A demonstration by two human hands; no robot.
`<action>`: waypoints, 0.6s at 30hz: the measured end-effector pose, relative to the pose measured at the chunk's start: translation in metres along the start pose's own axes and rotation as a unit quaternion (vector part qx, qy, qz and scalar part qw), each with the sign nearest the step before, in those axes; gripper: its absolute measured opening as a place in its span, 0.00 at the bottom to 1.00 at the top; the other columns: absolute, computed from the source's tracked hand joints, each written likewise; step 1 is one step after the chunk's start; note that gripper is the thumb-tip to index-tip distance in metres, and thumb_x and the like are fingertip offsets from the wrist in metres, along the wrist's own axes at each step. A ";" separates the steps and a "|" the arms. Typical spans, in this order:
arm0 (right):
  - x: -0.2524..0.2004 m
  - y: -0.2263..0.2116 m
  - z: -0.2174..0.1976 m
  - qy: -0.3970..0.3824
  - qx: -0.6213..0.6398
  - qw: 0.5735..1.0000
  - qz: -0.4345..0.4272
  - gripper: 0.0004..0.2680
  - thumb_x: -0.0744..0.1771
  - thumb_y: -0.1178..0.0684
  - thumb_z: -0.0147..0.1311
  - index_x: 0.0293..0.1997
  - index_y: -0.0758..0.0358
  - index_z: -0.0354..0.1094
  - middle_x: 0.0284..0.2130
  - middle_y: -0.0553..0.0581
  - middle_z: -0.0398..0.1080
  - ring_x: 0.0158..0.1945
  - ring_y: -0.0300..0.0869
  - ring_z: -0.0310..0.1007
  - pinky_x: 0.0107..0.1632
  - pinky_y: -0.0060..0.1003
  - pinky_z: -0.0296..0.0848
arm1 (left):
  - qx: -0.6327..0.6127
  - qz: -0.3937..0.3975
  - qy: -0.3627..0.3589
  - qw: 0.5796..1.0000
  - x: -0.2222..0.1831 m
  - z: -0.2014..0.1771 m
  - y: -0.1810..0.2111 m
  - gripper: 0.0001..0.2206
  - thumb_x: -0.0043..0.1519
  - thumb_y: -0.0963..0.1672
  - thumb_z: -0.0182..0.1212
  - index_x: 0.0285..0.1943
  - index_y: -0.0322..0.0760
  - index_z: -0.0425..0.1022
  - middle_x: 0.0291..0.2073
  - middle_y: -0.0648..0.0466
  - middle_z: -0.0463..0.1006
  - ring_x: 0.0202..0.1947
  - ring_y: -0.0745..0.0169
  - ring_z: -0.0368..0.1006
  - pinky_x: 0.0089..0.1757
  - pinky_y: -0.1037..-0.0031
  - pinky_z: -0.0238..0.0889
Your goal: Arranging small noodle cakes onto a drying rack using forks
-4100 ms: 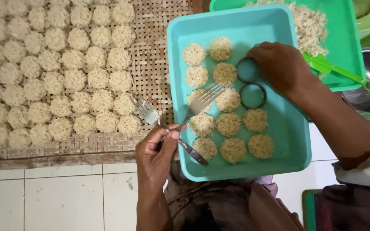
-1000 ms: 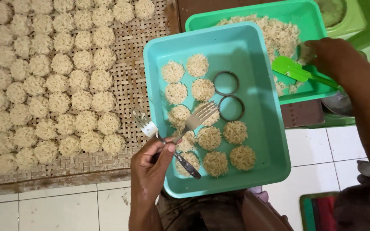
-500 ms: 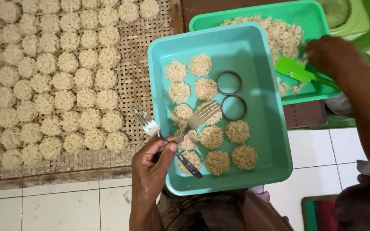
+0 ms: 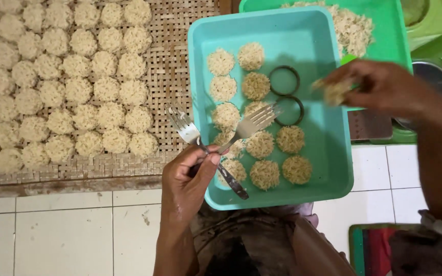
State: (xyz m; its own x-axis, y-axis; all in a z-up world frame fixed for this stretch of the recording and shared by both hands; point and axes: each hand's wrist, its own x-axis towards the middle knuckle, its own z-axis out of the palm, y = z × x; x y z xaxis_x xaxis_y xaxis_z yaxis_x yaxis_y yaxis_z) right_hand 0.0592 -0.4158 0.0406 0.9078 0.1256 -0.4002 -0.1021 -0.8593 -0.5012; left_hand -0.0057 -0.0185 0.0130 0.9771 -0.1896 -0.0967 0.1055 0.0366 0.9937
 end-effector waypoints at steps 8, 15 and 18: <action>0.004 -0.052 0.061 0.072 -0.082 0.977 -0.185 0.15 0.63 0.62 0.61 0.55 0.59 0.73 0.51 0.56 0.73 0.35 0.47 0.77 0.34 0.40 0.75 | -0.027 0.018 0.005 0.999 -0.008 -0.009 -0.003 0.10 0.62 0.39 0.62 0.49 0.24 0.79 0.27 0.53 0.77 0.24 0.73 0.64 0.28 0.83 0.57; -0.008 -0.083 0.052 0.130 -0.116 0.947 -0.272 0.11 0.63 0.66 0.58 0.50 0.70 0.75 0.44 0.66 0.77 0.33 0.54 0.77 0.32 0.44 0.73 | -0.014 0.013 0.007 1.000 -0.007 -0.012 0.001 0.10 0.62 0.41 0.62 0.47 0.25 0.80 0.22 0.57 0.72 0.21 0.74 0.59 0.25 0.82 0.51; -0.001 -0.064 0.065 0.167 -0.177 0.930 -0.277 0.10 0.62 0.63 0.62 0.47 0.67 0.79 0.40 0.64 0.79 0.36 0.50 0.78 0.29 0.40 0.74 | -0.017 0.003 0.010 1.000 -0.007 -0.010 0.000 0.10 0.62 0.40 0.62 0.47 0.24 0.81 0.23 0.56 0.74 0.22 0.73 0.59 0.26 0.82 0.53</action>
State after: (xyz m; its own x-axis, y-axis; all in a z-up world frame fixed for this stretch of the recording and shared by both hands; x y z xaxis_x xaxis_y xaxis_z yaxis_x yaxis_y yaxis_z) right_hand 0.0387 -0.3283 0.0234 0.8632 0.4870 0.1335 0.5048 -0.8254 -0.2529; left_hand -0.0104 -0.0070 0.0127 0.9814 -0.1689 -0.0916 0.1049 0.0713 0.9919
